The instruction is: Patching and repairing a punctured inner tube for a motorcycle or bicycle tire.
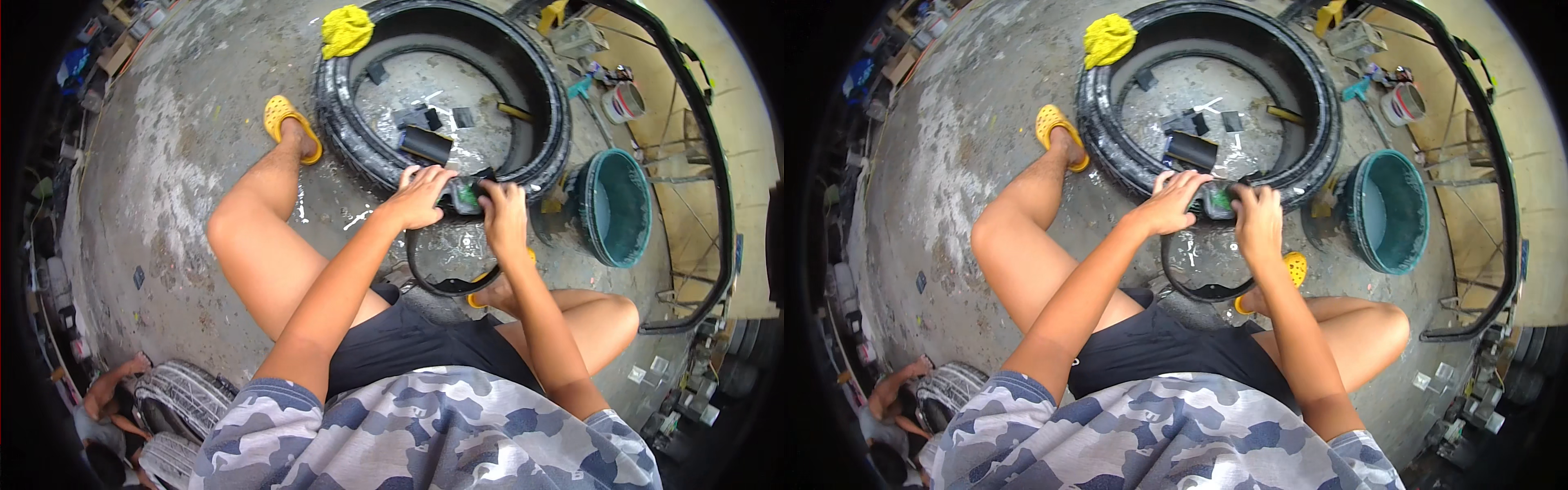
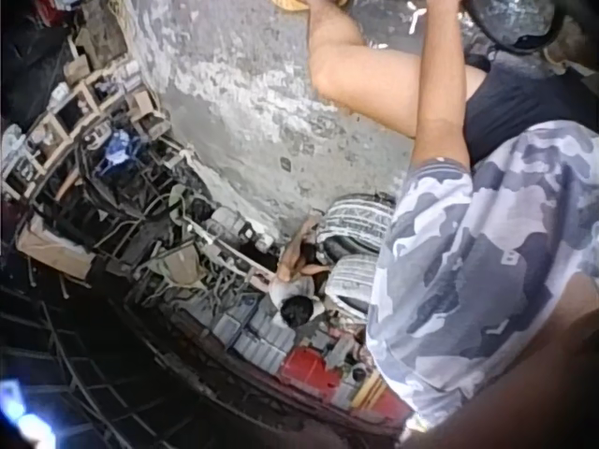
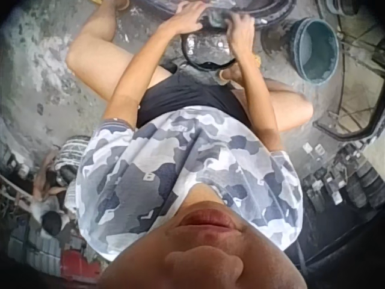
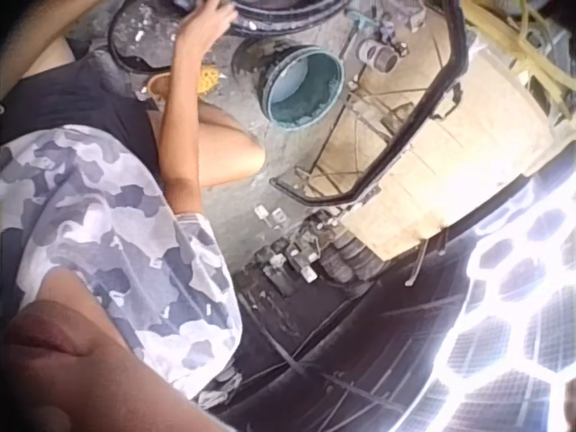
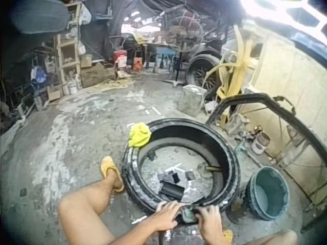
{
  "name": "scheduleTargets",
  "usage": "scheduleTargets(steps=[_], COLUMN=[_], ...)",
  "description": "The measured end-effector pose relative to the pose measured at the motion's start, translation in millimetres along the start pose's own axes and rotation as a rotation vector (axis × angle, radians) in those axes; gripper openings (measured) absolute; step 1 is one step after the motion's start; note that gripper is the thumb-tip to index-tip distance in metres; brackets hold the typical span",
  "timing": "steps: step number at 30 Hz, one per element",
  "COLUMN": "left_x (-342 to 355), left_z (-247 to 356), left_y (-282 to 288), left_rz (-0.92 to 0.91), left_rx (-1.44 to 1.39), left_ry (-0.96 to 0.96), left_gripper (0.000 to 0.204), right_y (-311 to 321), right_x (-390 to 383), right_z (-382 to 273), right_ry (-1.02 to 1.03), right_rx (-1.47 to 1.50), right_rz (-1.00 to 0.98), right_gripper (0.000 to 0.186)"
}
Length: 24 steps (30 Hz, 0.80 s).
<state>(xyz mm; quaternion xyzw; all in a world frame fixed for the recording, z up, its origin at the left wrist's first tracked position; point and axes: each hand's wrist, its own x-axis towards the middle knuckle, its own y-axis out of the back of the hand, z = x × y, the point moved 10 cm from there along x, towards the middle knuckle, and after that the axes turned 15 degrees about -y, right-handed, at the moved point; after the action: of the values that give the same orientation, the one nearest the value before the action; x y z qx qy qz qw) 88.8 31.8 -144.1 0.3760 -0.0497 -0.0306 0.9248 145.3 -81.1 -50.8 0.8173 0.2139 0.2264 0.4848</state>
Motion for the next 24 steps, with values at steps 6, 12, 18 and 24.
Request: scheduleTargets(steps=[6,12,18,24], left_x=[3,6,15,16], left_z=[-3,-6,-10,-20], left_y=[-6,-17,-15,-21], left_rz=[0.139,0.189,0.186,0.225], left_rx=[0.097,-0.009,-0.009,0.024], left_ry=[-0.105,-0.113,-0.119,-0.157], left_gripper=[0.072,0.065,0.06,0.059], right_y=[-2,-23,-14,-49], right_x=[-26,12,-27,34], right_z=[9,24,27,38], right_ry=[0.038,0.056,0.13,0.071], right_rx=[0.037,0.011,0.001,0.007], right_rz=[0.043,0.0,-0.008,-0.045], right_gripper=[0.034,0.026,0.028,0.03])
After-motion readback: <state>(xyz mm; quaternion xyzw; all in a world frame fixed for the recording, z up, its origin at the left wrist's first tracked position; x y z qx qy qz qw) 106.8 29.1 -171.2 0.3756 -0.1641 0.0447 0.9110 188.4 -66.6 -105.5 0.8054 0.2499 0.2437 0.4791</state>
